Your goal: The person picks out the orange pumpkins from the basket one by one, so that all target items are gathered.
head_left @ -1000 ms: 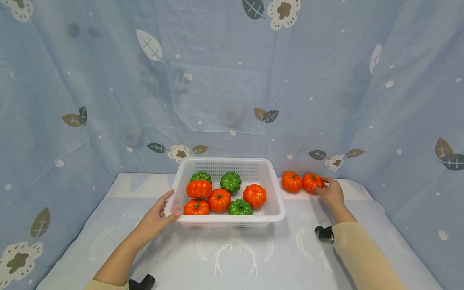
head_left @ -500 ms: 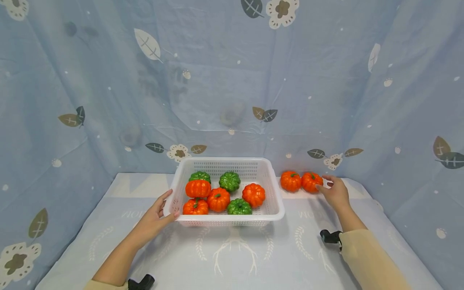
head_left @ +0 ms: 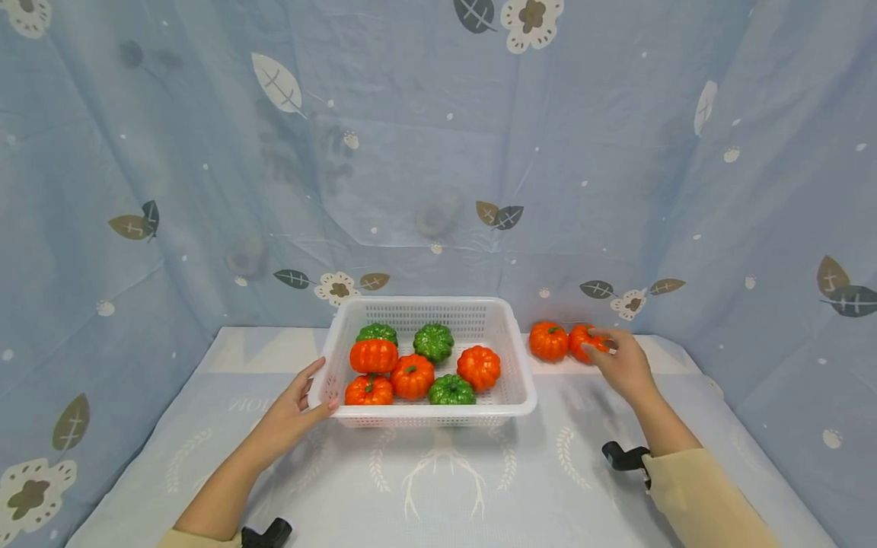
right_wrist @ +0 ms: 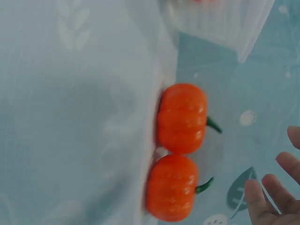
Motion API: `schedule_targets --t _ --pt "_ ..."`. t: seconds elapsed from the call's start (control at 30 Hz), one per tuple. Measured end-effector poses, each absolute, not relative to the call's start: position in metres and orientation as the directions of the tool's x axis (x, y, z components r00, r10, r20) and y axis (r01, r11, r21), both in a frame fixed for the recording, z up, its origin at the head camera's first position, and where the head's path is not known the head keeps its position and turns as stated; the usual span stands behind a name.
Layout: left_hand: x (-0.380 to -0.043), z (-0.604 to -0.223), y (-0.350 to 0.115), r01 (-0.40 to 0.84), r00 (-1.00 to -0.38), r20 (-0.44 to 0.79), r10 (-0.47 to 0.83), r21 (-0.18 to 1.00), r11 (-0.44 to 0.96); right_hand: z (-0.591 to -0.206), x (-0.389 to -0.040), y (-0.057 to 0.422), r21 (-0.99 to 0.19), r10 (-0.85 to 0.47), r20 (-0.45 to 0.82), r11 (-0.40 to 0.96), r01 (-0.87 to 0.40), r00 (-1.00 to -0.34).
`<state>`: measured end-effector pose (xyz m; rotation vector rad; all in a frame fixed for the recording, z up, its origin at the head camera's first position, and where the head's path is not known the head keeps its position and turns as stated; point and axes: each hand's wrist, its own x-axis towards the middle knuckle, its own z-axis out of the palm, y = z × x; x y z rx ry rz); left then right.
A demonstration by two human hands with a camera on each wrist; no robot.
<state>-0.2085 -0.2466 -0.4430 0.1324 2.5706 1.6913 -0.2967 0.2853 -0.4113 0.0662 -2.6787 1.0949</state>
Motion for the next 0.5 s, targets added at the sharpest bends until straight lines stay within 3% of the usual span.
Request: schedule_targets --t 0.5 --pt "-0.209 -0.443 -0.246 0.022 -0.995 -0.021 0.098 0.908 0.418 -0.393 -0.282 0.224 -0.657 -0.174 0.326 0.665 -0.355 -0.929"
